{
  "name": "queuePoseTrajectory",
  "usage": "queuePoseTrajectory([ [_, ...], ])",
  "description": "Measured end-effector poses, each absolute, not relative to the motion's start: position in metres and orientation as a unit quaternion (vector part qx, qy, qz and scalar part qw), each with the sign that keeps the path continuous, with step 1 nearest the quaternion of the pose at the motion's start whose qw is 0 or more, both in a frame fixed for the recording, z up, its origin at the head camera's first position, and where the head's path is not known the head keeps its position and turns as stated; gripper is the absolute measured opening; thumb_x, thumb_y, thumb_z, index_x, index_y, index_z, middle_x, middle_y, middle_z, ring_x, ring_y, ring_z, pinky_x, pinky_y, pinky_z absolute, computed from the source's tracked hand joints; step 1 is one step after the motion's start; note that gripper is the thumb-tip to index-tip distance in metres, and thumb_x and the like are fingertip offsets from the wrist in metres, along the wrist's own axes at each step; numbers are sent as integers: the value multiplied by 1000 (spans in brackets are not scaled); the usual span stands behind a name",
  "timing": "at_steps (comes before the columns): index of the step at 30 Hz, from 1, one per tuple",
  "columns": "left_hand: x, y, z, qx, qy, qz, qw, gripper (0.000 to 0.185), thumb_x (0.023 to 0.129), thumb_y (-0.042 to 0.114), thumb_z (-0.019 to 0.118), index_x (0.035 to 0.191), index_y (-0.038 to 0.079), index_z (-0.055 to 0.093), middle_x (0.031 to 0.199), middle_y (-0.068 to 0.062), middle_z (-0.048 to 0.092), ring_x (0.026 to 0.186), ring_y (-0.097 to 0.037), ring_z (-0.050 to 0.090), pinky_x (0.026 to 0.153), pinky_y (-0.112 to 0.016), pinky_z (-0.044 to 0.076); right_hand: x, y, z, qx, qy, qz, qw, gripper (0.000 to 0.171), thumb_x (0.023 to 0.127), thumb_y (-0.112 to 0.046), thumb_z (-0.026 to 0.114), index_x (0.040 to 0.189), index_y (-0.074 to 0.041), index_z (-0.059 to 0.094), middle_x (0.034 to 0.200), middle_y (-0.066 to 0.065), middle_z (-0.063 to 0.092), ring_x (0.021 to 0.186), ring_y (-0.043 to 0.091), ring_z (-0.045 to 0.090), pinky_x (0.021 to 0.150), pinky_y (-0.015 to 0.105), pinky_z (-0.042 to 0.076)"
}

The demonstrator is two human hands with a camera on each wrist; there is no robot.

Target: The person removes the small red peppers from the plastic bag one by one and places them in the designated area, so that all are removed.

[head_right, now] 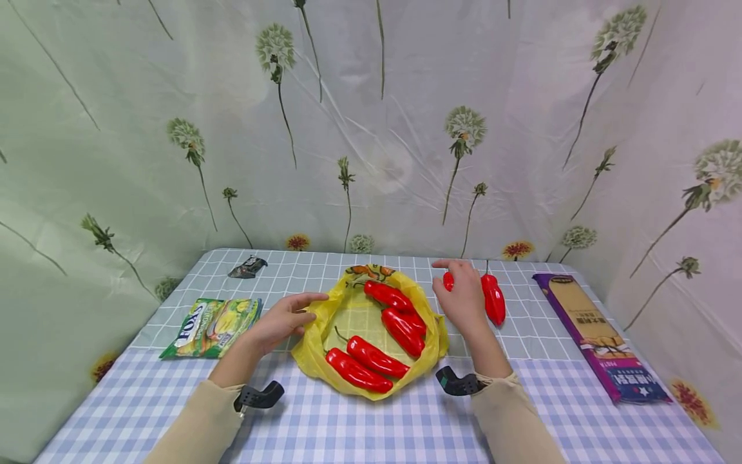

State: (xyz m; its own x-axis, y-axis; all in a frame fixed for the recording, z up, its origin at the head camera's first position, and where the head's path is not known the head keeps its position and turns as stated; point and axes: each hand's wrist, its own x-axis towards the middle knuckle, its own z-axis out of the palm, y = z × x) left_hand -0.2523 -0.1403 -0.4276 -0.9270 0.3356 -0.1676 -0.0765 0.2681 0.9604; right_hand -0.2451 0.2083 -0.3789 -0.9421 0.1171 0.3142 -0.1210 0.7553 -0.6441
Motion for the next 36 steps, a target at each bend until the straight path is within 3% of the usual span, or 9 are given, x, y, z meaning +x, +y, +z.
queuePoseTrajectory([
  [21, -252, -139, -426, 82, 778, 598, 175, 44, 97, 5, 54, 140, 15, 57, 149, -11, 51, 97, -18, 55, 70, -25, 48, -221, 165, -385, 135, -927, 344, 70, 42, 84, -13, 76, 124, -10, 65, 131, 16, 57, 124, 36, 53, 90, 52, 57],
  [28, -252, -140, -425, 76, 778, 598, 178, 43, 97, 6, 55, 140, 15, 57, 148, -11, 51, 96, -19, 55, 68, -24, 47, -219, 159, -389, 190, -918, 347, 32, 42, 86, -13, 76, 125, -11, 63, 127, 13, 61, 113, 30, 62, 86, 43, 60],
  [36, -251, -139, -426, 78, 777, 599, 176, 43, 97, 5, 55, 139, 14, 58, 148, -12, 51, 95, -18, 55, 68, -24, 47, -213, 155, -394, 245, -908, 337, -33, 46, 87, -13, 75, 130, -17, 59, 123, 10, 63, 112, 27, 62, 84, 36, 60],
])
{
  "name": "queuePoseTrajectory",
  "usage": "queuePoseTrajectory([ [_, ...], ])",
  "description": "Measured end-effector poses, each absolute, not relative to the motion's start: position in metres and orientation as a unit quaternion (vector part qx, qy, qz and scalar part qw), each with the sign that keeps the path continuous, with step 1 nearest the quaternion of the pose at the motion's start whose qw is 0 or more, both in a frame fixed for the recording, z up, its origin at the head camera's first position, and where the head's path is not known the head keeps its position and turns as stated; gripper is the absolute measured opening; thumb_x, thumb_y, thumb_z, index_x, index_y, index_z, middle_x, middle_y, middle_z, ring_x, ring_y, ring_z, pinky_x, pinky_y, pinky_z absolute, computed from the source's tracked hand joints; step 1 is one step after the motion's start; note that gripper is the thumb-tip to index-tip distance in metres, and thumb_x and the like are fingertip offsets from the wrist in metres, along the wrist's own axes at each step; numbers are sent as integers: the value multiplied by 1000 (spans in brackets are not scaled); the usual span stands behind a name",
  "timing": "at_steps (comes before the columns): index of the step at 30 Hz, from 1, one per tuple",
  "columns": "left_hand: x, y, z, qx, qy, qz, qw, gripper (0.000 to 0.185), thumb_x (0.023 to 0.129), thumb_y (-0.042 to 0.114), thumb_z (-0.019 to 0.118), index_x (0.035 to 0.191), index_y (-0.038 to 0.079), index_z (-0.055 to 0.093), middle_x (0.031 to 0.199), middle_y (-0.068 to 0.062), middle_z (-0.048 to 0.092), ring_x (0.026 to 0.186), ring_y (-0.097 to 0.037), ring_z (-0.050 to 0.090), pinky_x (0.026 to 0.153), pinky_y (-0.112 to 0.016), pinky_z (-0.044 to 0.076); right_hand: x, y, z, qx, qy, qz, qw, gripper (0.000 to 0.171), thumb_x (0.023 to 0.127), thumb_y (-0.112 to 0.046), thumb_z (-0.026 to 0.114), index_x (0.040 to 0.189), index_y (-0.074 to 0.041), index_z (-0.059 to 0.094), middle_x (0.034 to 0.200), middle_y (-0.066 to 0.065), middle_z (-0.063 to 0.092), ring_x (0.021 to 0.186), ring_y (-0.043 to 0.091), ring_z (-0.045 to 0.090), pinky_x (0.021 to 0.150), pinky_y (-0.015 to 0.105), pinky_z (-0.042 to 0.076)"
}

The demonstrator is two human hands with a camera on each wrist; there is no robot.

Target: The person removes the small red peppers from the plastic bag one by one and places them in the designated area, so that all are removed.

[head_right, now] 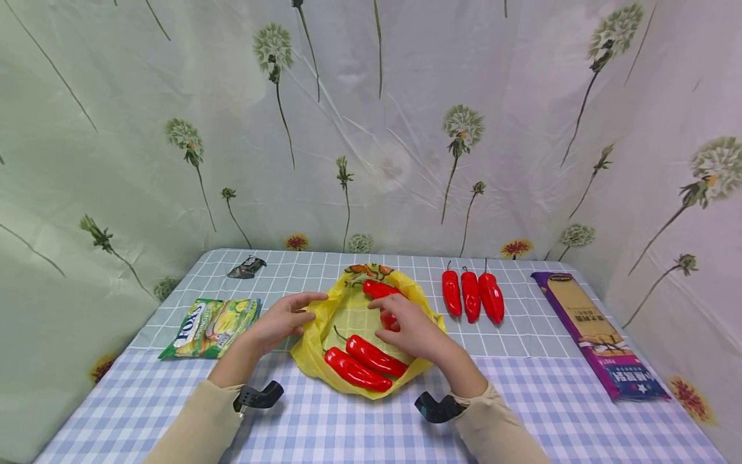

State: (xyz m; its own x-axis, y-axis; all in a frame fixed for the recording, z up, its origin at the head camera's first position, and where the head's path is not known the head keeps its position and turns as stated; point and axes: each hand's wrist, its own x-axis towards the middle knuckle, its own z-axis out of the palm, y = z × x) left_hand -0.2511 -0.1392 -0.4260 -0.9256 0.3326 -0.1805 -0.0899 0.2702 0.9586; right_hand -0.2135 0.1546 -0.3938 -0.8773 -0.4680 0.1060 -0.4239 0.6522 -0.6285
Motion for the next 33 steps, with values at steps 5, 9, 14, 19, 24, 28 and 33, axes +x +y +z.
queuePoseTrajectory([
  [5, -251, -140, -426, 81, 776, 601, 175, 44, 97, 5, 55, 140, 14, 57, 148, -12, 51, 94, -17, 55, 68, -24, 47, -212, 152, -395, -255, 901, -343, 75, 52, 86, -14, 76, 134, -14, 57, 123, 11, 63, 109, 26, 63, 81, 33, 60],
  [9, -252, -140, -427, 84, 777, 600, 174, 44, 97, 5, 55, 140, 14, 57, 148, -12, 51, 93, -17, 55, 67, -24, 47, -212, 149, -398, -271, 895, -339, 101, 51, 87, -17, 76, 134, -14, 57, 123, 9, 63, 109, 24, 64, 83, 34, 60],
  [14, -253, -140, -427, 84, 779, 597, 172, 44, 97, 6, 55, 140, 15, 57, 148, -12, 51, 93, -17, 55, 67, -24, 47, -211, 147, -403, -293, 887, -335, 124, 49, 88, -18, 75, 133, -14, 58, 124, 8, 63, 110, 24, 65, 86, 37, 59],
  [19, -252, -140, -427, 80, 779, 597, 173, 43, 97, 6, 56, 139, 15, 58, 148, -12, 51, 93, -17, 55, 68, -25, 48, -211, 146, -407, -292, 884, -333, 151, 51, 88, -20, 76, 135, -16, 57, 127, 4, 63, 112, 22, 64, 88, 38, 58],
  [24, -252, -139, -427, 77, 779, 598, 174, 43, 97, 6, 56, 139, 15, 58, 148, -11, 51, 95, -18, 55, 69, -25, 48, -212, 145, -409, -288, 887, -323, 163, 54, 87, -20, 76, 137, -17, 57, 129, 0, 63, 114, 20, 64, 90, 38, 58],
  [28, -252, -139, -426, 75, 779, 596, 176, 43, 97, 6, 55, 139, 15, 58, 149, -11, 51, 96, -18, 55, 70, -25, 48, -213, 145, -410, -286, 889, -314, 168, 53, 86, -19, 77, 136, -19, 58, 129, -1, 63, 114, 20, 64, 91, 38, 58],
  [33, -251, -139, -426, 75, 779, 596, 177, 43, 97, 6, 55, 139, 15, 58, 149, -11, 51, 98, -19, 56, 71, -26, 49, -213, 145, -411, -286, 890, -310, 171, 52, 85, -19, 78, 134, -18, 59, 127, 0, 64, 114, 20, 63, 91, 40, 58],
])
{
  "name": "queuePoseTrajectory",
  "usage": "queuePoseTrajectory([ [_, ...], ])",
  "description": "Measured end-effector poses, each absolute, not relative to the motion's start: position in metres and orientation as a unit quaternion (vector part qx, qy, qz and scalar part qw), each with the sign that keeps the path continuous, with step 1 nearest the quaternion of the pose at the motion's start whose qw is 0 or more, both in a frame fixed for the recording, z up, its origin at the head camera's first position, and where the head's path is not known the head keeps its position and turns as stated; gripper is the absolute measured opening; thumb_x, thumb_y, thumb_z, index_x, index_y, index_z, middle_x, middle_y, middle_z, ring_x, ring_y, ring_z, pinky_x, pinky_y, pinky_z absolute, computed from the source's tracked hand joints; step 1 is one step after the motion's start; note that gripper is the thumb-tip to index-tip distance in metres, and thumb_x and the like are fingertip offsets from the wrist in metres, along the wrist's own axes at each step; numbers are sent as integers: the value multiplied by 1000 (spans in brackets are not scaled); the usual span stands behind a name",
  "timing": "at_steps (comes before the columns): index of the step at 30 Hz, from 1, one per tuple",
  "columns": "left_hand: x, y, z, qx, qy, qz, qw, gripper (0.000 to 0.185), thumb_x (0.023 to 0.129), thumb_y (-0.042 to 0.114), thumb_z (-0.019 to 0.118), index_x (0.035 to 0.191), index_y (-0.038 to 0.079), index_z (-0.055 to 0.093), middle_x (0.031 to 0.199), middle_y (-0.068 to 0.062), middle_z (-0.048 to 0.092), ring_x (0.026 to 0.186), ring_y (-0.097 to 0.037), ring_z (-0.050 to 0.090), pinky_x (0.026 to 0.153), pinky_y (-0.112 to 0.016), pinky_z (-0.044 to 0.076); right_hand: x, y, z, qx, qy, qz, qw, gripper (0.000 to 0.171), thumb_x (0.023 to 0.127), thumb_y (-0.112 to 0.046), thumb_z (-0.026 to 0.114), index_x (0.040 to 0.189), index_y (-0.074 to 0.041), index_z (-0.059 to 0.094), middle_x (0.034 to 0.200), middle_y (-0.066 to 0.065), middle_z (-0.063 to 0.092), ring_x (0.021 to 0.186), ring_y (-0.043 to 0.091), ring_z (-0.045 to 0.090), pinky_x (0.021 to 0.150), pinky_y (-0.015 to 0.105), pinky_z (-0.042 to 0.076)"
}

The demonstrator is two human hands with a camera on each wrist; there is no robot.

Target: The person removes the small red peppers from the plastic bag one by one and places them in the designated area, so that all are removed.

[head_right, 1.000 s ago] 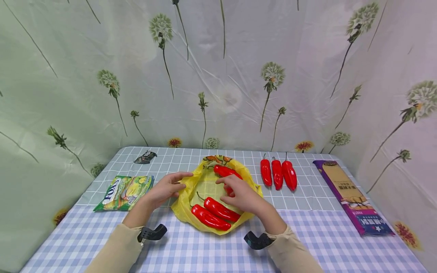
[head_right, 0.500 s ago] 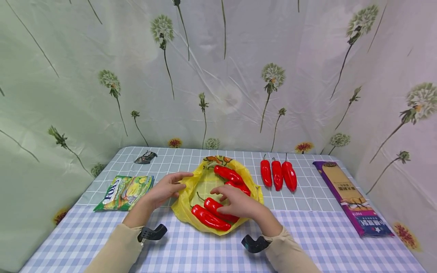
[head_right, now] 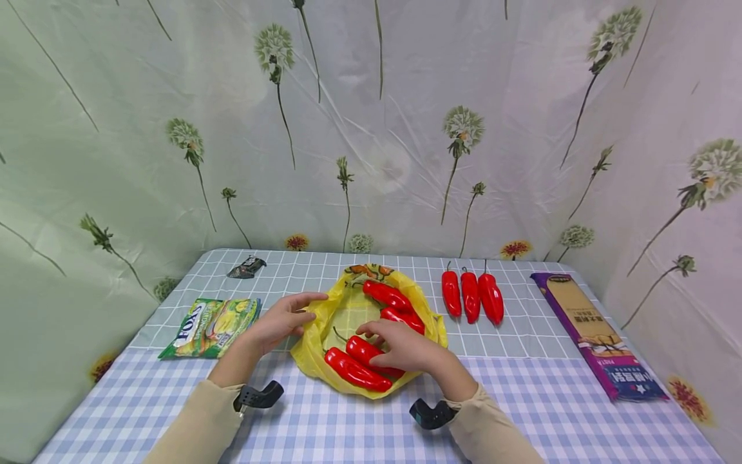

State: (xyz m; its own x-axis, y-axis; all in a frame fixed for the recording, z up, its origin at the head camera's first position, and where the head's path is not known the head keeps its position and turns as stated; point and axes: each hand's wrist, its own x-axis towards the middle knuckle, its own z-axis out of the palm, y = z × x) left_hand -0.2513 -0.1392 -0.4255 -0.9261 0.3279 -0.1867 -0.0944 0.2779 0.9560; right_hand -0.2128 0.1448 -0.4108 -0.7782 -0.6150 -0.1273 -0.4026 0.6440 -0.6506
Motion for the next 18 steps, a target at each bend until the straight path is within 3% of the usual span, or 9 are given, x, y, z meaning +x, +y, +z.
queuePoseTrajectory([
  [18, -251, -138, -425, 74, 782, 594, 173, 44, 97, 6, 55, 139, 15, 58, 148, -11, 51, 96, -18, 55, 69, -25, 48, -211, 144, -410, -287, 892, -299, 179, 55, 86, -19, 77, 138, -22, 58, 128, -1, 66, 116, 21, 63, 92, 42, 57],
])
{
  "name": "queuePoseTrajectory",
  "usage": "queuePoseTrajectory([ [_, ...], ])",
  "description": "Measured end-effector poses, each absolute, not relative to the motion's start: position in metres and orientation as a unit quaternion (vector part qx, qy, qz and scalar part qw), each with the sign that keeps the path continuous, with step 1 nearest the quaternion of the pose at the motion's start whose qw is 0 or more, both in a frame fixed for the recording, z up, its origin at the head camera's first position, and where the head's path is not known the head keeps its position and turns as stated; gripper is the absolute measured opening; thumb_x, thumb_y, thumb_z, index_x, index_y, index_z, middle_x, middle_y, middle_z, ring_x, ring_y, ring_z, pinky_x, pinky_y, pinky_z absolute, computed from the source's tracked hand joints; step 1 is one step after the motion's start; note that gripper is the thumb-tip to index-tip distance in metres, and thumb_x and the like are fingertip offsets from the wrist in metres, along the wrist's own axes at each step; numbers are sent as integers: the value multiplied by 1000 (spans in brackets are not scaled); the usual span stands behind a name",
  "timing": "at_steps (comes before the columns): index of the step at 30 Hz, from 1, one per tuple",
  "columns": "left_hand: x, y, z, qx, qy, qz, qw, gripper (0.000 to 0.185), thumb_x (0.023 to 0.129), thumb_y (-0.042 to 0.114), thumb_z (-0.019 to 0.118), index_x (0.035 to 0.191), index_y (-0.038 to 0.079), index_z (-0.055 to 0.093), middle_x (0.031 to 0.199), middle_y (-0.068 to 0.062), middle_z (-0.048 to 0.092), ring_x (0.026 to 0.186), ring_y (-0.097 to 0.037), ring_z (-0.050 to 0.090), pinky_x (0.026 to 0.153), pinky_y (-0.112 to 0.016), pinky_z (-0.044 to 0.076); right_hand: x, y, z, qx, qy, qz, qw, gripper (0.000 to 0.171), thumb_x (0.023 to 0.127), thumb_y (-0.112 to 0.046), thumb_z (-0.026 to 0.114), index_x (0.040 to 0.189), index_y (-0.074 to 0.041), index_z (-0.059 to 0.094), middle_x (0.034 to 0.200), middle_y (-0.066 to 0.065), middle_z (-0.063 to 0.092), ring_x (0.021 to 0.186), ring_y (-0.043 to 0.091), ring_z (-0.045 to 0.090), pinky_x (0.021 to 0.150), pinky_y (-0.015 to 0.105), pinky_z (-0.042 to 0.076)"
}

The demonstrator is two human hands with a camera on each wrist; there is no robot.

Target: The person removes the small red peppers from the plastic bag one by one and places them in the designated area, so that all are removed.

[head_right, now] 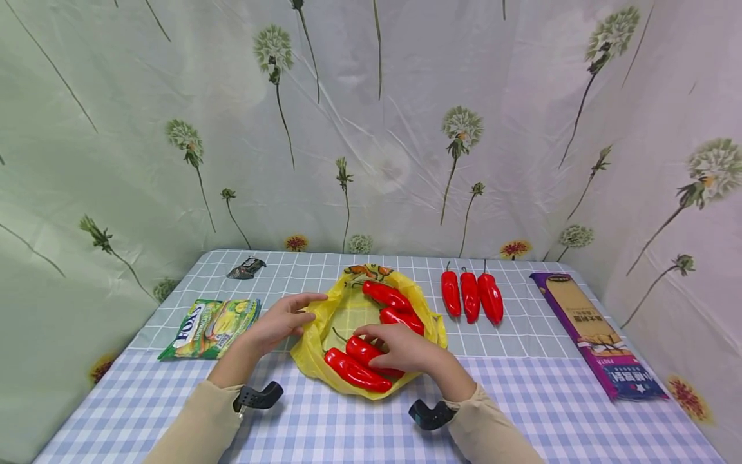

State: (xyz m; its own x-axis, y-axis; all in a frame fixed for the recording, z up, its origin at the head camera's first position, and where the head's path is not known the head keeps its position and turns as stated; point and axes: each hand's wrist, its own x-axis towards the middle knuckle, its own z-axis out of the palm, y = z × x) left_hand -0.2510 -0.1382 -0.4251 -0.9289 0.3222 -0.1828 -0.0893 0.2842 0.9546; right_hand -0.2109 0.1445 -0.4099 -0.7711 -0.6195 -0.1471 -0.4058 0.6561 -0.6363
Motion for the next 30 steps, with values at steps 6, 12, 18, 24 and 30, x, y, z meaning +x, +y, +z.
queuePoseTrajectory([
  [6, -250, -138, -425, 71, 780, 597, 175, 44, 97, 5, 55, 139, 15, 58, 148, -11, 52, 95, -18, 55, 69, -25, 47, -210, 143, -411, -288, 896, -295, 166, 54, 87, -16, 76, 137, -21, 58, 125, -1, 67, 117, 20, 61, 93, 42, 57],
  [12, -251, -138, -425, 70, 782, 594, 174, 44, 97, 6, 56, 139, 15, 58, 147, -11, 52, 95, -18, 55, 68, -25, 47, -209, 142, -409, -282, 897, -301, 160, 52, 86, -12, 75, 136, -19, 60, 123, 0, 68, 116, 21, 62, 91, 41, 58],
  [18, -251, -138, -425, 70, 782, 594, 175, 43, 97, 6, 55, 139, 16, 58, 147, -11, 52, 96, -18, 55, 69, -25, 47, -207, 141, -407, -280, 896, -306, 161, 52, 86, -11, 75, 135, -19, 60, 123, 1, 68, 115, 22, 62, 92, 42, 57],
  [24, -251, -138, -425, 73, 783, 592, 174, 43, 97, 6, 55, 139, 16, 58, 148, -11, 52, 96, -18, 55, 69, -25, 47, -208, 142, -407, -285, 899, -302, 140, 52, 86, -10, 75, 134, -20, 59, 121, -2, 67, 112, 19, 61, 90, 39, 58],
  [30, -251, -138, -424, 75, 785, 591, 172, 43, 97, 7, 55, 139, 16, 58, 149, -10, 51, 97, -18, 54, 69, -25, 46, -209, 144, -405, -287, 901, -308, 102, 51, 86, -11, 75, 134, -23, 59, 121, -4, 65, 112, 16, 59, 89, 37, 58],
])
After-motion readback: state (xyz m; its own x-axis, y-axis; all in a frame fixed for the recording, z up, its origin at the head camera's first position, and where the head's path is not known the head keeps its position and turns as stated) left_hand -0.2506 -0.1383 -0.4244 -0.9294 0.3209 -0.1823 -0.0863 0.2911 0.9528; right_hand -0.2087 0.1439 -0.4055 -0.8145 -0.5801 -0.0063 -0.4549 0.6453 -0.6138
